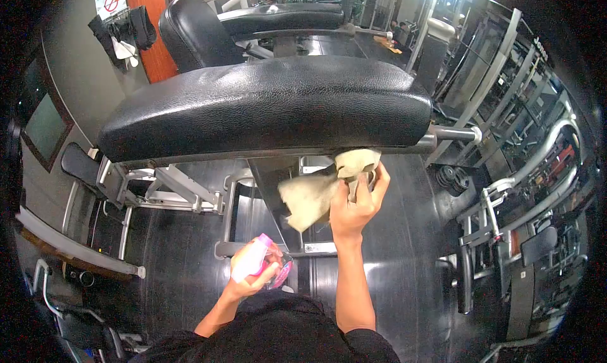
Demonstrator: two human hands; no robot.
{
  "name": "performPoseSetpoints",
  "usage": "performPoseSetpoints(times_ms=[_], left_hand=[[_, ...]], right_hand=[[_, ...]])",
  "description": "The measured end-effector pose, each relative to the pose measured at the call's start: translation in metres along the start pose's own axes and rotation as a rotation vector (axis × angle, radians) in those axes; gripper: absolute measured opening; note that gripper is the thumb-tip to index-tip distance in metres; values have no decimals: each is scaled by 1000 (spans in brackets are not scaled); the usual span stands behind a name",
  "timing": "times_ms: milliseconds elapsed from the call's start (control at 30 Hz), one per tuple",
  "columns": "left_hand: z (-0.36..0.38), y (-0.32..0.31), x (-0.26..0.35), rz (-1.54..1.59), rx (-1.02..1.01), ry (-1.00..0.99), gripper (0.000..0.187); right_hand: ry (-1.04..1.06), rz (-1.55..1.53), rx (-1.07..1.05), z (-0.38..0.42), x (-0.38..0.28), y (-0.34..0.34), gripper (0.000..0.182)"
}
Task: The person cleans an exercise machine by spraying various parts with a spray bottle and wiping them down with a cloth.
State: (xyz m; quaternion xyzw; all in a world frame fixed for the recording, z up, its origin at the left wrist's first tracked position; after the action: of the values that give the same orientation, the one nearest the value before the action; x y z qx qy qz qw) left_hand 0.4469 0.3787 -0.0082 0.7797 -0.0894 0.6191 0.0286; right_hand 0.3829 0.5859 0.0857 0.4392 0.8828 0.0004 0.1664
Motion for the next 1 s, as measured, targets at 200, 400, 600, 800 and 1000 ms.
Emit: performPoseSetpoints(times_ms=[200, 400, 600, 800, 1000], left_hand=[[1, -3, 7, -70, -11, -29, 17], [5, -1, 5, -50, 16, -5, 18], [8, 3, -2, -70, -1, 3, 23], [4, -5, 6, -116, -34, -47, 20], [4, -10, 5, -122, -69, -66, 17]], right_hand=[[-22, -37, 52, 3, -24, -10, 56], [-5, 23, 73, 8, 2, 2, 48], [-195, 200, 227, -11, 52, 53, 39], [-30, 233, 74, 0, 10, 16, 40], [152, 225, -74, 0, -2, 5, 30]])
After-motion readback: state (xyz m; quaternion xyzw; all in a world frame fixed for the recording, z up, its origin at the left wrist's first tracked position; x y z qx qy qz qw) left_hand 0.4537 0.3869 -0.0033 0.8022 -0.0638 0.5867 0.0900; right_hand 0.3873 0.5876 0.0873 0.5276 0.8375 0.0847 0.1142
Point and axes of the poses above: each hand's wrist, its own z-axis away from the middle knuckle, its own y-axis out of the back of the hand, x = y × z, the point moved 9 cm from there along -z, towards the middle knuckle, and after that the axes turned 12 degrees about y, right-handed, at the moved point
